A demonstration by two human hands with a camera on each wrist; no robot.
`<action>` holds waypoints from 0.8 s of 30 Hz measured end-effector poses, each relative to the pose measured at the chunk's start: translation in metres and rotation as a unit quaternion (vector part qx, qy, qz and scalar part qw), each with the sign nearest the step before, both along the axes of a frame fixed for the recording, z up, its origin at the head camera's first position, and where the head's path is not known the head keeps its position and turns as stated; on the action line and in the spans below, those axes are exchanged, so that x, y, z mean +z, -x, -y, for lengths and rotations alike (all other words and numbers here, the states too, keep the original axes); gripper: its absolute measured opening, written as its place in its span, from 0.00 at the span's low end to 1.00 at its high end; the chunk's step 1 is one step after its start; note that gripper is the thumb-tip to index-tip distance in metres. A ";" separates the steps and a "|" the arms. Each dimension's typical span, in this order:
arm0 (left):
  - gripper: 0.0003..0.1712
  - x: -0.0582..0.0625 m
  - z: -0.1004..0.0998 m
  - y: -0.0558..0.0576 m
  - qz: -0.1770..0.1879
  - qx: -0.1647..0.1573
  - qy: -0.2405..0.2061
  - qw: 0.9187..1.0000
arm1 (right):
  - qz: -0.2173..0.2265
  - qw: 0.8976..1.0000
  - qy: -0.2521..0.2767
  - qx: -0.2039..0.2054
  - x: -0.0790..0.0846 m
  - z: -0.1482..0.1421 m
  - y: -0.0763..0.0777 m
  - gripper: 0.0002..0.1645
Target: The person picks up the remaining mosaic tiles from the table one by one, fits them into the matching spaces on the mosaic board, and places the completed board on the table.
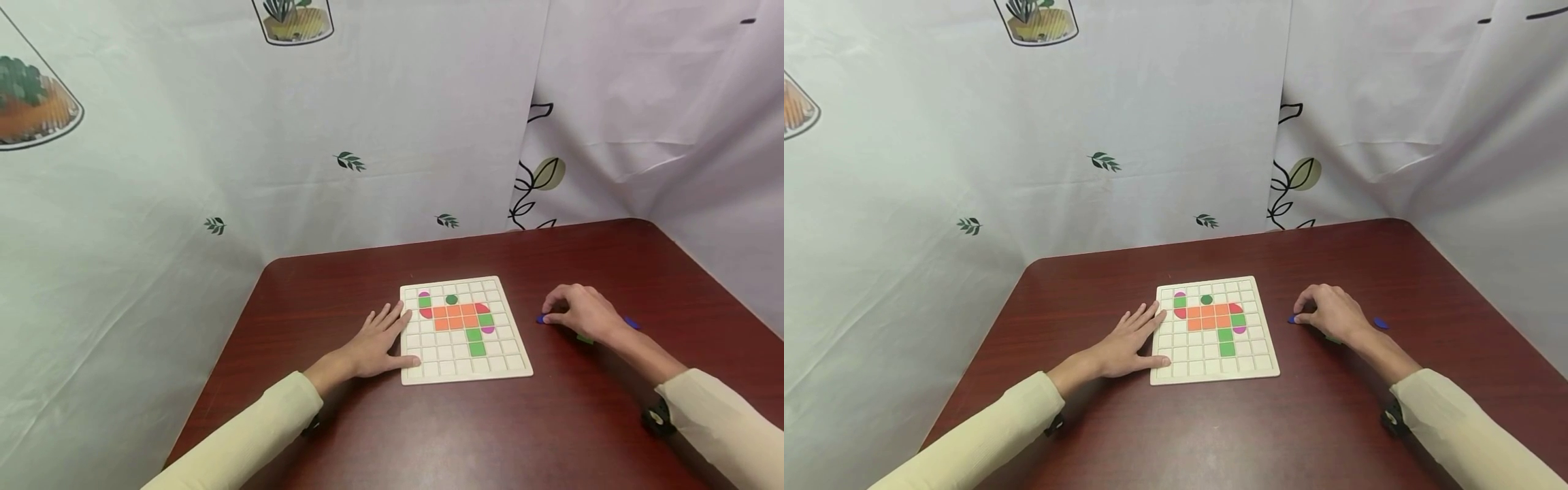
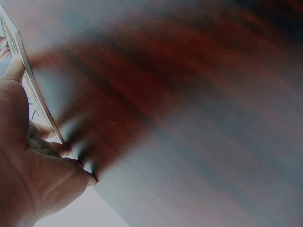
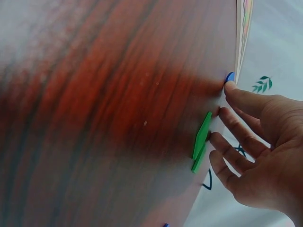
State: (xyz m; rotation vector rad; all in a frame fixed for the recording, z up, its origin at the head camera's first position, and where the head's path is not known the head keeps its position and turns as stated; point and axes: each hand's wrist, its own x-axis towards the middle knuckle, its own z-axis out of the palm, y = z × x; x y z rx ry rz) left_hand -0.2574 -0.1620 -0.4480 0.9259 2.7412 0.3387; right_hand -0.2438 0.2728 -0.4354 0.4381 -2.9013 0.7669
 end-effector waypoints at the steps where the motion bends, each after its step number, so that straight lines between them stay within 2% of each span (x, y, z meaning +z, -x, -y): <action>1: 0.60 0.000 0.000 -0.001 0.001 0.000 0.001 1.000 | 0.001 1.000 0.000 0.001 0.000 0.000 0.000 0.07; 11: 0.59 0.000 0.001 -0.002 -0.003 0.000 0.002 1.000 | 0.007 1.000 0.001 -0.001 0.001 0.001 0.000 0.09; 19: 0.59 0.002 0.000 -0.002 -0.001 -0.003 -0.001 1.000 | 0.000 1.000 -0.008 0.012 0.002 -0.002 0.000 0.13; 24: 0.59 0.001 0.000 -0.001 -0.002 -0.003 -0.002 1.000 | 0.001 1.000 -0.010 0.013 0.002 -0.002 0.000 0.10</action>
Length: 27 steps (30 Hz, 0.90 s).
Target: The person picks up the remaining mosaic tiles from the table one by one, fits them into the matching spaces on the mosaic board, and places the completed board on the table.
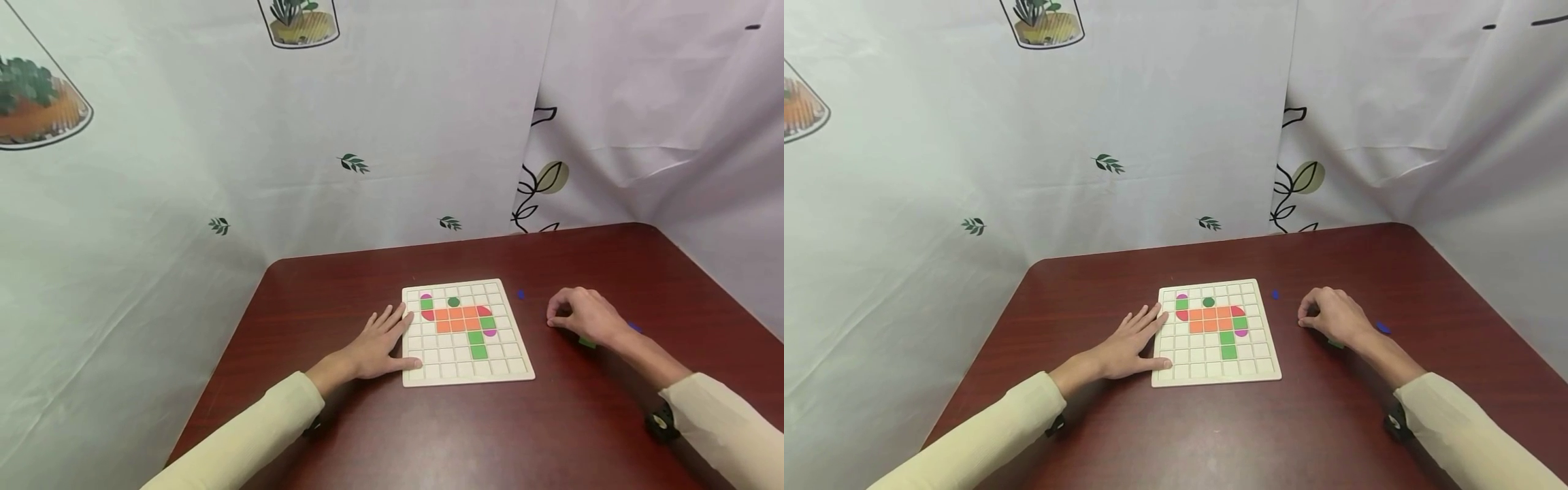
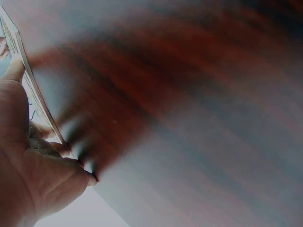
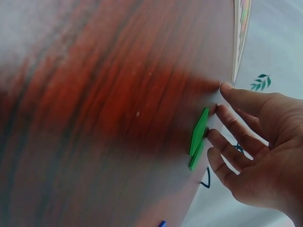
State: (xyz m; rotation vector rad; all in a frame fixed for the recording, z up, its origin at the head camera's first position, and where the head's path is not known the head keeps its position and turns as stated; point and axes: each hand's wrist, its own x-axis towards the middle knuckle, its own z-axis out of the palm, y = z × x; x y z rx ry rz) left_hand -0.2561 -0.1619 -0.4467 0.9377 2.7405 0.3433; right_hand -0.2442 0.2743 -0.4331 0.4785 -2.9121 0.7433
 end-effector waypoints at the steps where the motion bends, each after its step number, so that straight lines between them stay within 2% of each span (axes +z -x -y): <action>1: 0.59 0.000 0.000 0.000 0.001 0.001 0.001 1.000 | 0.002 1.000 0.000 -0.001 0.000 0.000 0.000 0.09; 4: 0.60 0.000 0.000 -0.001 0.002 0.003 0.005 1.000 | 0.009 1.000 0.004 -0.001 0.001 0.000 0.000 0.06; 17: 0.59 -0.002 0.000 0.001 -0.002 0.004 0.005 1.000 | 0.002 1.000 0.006 0.021 0.000 0.009 0.006 0.10; 27: 0.59 -0.002 0.000 0.000 -0.004 0.003 0.005 1.000 | 0.000 0.999 -0.007 -0.053 0.001 0.034 0.025 0.17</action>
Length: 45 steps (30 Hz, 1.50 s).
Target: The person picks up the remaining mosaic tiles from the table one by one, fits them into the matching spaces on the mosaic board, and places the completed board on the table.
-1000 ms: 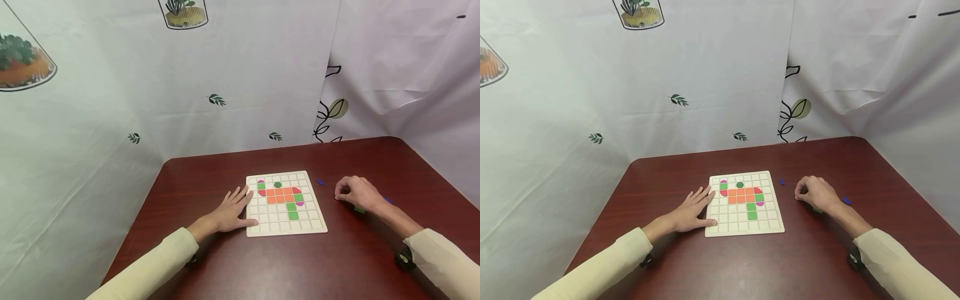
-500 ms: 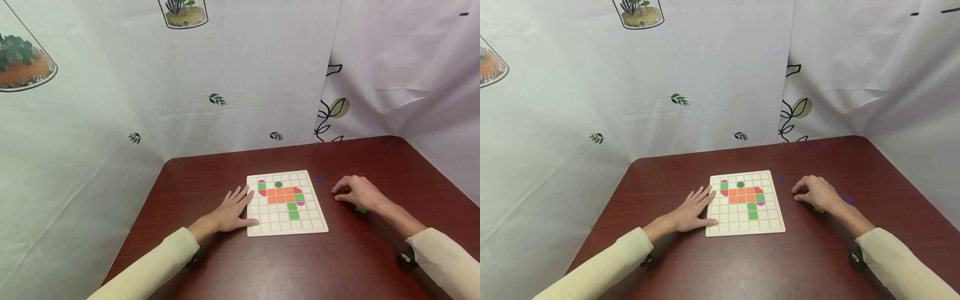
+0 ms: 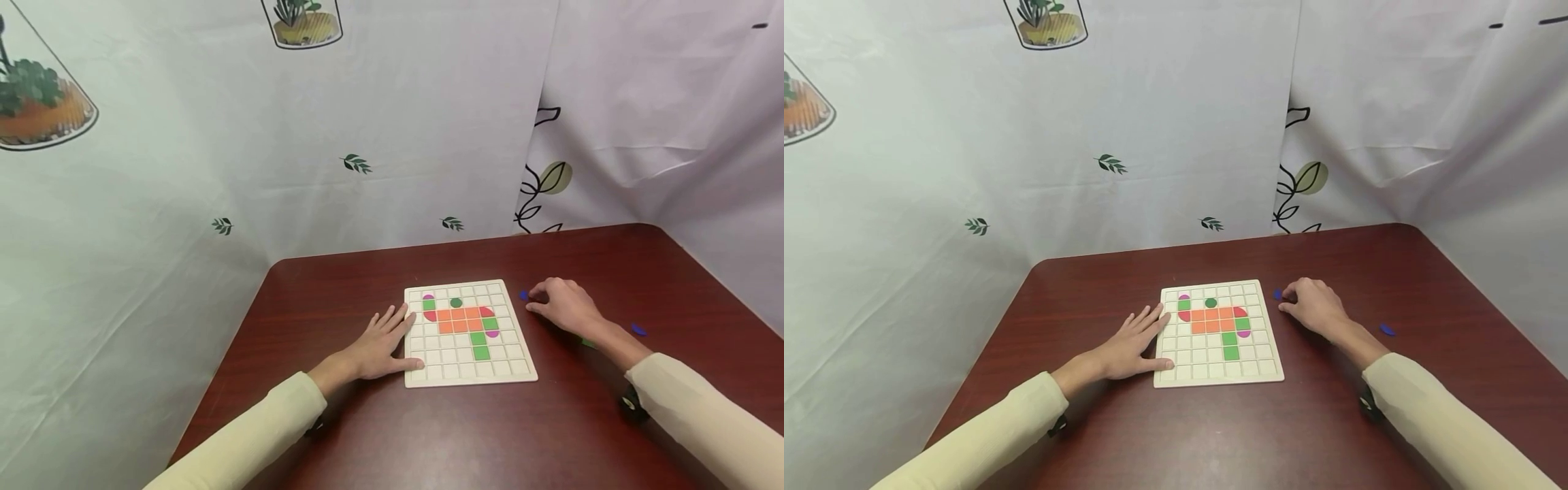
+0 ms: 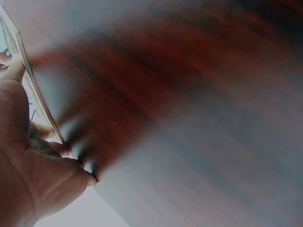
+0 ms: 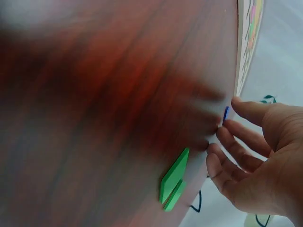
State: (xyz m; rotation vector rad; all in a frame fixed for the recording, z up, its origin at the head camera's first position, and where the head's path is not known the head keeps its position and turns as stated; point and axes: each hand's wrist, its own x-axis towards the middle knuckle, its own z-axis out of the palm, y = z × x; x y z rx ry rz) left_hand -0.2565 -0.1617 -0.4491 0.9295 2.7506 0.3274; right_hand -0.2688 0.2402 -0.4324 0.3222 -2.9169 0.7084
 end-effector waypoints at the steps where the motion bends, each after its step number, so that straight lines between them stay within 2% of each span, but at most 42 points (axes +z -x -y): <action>1: 0.59 0.000 0.000 0.000 0.000 -0.001 0.001 1.000 | 0.002 1.000 0.003 -0.007 0.000 0.002 0.002 0.17; 7: 0.59 -0.001 -0.002 0.000 0.002 0.000 0.004 1.000 | 0.007 0.999 0.011 -0.038 -0.002 0.010 0.013 0.18; 15: 0.60 0.000 -0.001 0.000 0.003 0.006 0.008 1.000 | 0.005 0.999 0.006 -0.046 -0.002 0.015 0.020 0.18; 23: 0.60 0.000 -0.001 0.001 0.001 0.005 0.008 1.000 | -0.002 0.999 -0.002 -0.051 -0.001 0.016 0.021 0.17; 45: 0.60 -0.001 -0.001 0.001 0.002 0.005 0.007 1.000 | 0.003 0.999 0.002 -0.048 -0.004 0.024 0.024 0.05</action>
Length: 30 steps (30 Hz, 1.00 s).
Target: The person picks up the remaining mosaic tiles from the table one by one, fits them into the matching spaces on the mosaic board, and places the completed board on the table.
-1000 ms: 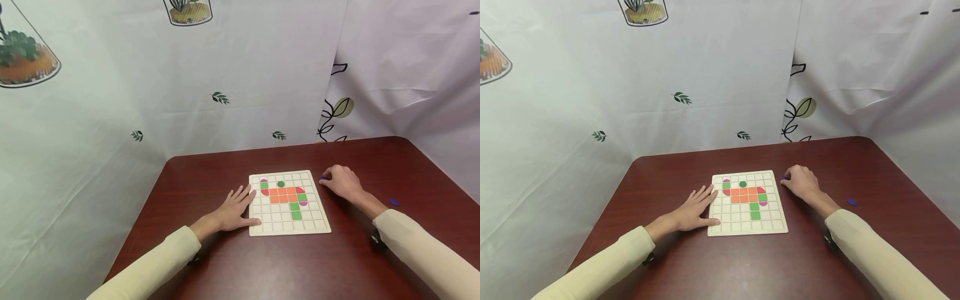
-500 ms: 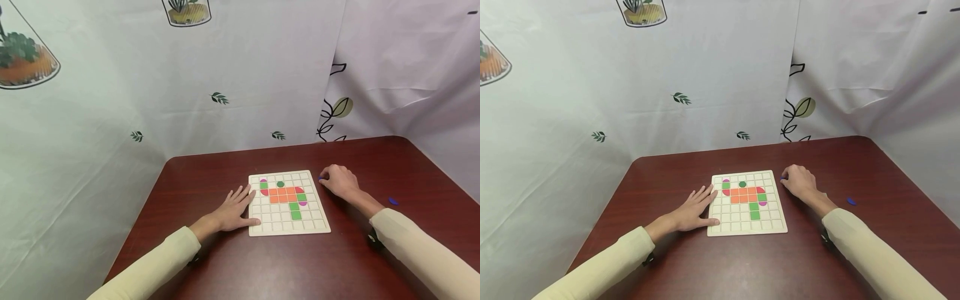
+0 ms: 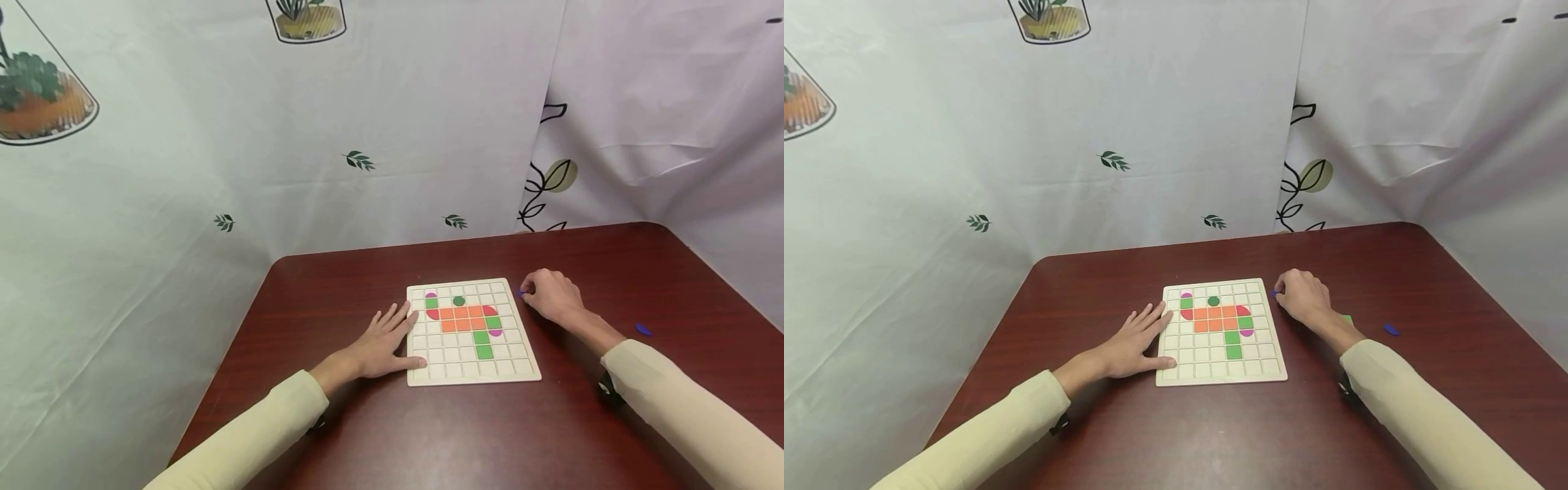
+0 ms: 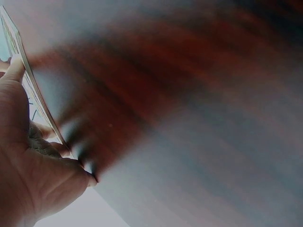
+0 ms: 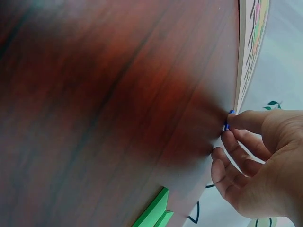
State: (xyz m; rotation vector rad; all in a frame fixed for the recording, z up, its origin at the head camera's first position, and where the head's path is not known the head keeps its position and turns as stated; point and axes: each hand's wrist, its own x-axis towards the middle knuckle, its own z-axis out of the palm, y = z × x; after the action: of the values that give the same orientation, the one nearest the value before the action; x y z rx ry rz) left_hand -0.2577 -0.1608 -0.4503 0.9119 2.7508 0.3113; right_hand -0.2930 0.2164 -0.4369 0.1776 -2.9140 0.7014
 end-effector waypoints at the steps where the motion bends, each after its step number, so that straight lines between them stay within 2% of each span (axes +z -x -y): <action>1: 0.59 0.000 0.000 0.000 0.000 0.000 0.000 1.000 | -0.001 1.000 0.002 0.001 0.000 0.000 0.000 0.05; 12: 0.59 0.001 0.000 0.000 -0.002 0.000 0.000 1.000 | -0.005 1.000 0.022 0.012 0.002 -0.003 -0.002 0.02; 17: 0.59 0.002 0.000 -0.002 -0.002 -0.001 0.001 1.000 | -0.022 0.999 0.037 0.009 0.004 -0.005 -0.005 0.02; 30: 0.59 0.001 0.001 -0.002 -0.004 -0.003 -0.002 1.000 | -0.050 0.992 0.115 0.007 0.025 -0.009 -0.013 0.05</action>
State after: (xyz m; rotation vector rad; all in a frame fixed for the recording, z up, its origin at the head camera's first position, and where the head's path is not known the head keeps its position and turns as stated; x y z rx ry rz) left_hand -0.2554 -0.1618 -0.4489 0.9246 2.7551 0.3142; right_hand -0.2801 0.2250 -0.4118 0.2020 -2.7132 0.9925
